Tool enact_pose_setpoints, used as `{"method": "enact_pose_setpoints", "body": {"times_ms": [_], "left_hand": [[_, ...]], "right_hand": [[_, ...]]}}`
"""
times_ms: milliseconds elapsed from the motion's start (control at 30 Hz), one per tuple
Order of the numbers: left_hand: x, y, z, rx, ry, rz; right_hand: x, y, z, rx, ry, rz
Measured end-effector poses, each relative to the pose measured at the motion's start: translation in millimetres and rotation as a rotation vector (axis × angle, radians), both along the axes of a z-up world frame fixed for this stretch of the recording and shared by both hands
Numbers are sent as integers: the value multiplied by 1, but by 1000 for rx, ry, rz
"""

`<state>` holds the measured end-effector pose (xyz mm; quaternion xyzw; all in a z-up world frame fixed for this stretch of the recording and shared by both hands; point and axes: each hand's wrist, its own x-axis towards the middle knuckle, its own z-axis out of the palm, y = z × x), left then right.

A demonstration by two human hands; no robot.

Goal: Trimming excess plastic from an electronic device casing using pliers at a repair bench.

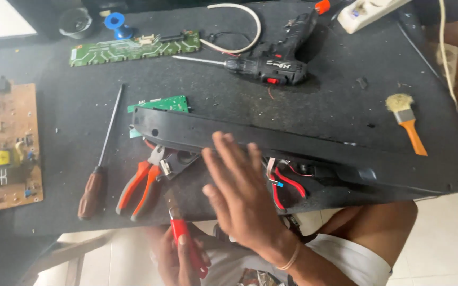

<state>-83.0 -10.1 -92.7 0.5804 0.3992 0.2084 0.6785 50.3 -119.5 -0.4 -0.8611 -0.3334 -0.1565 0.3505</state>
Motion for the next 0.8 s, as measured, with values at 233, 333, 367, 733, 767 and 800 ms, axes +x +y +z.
{"method": "enact_pose_setpoints", "body": {"times_ms": [233,333,367,733,767,800], "left_hand": [[14,3,19,-64,-7,-80],[21,4,24,2,-15,-214],[27,5,23,21,-8,-243],[43,17,43,-19,172,-379],[44,20,48,56,235,-441],[46,22,53,130,298,-501]], "right_hand": [[-2,-81,-22,-494,-143,-364],[-3,-104,-20,-429,16,-432],[1,-103,-18,-385,-29,-437],[34,-44,-25,-445,-261,24],[35,-46,-23,-333,-285,89],[36,-48,-21,-220,-307,154]]}}
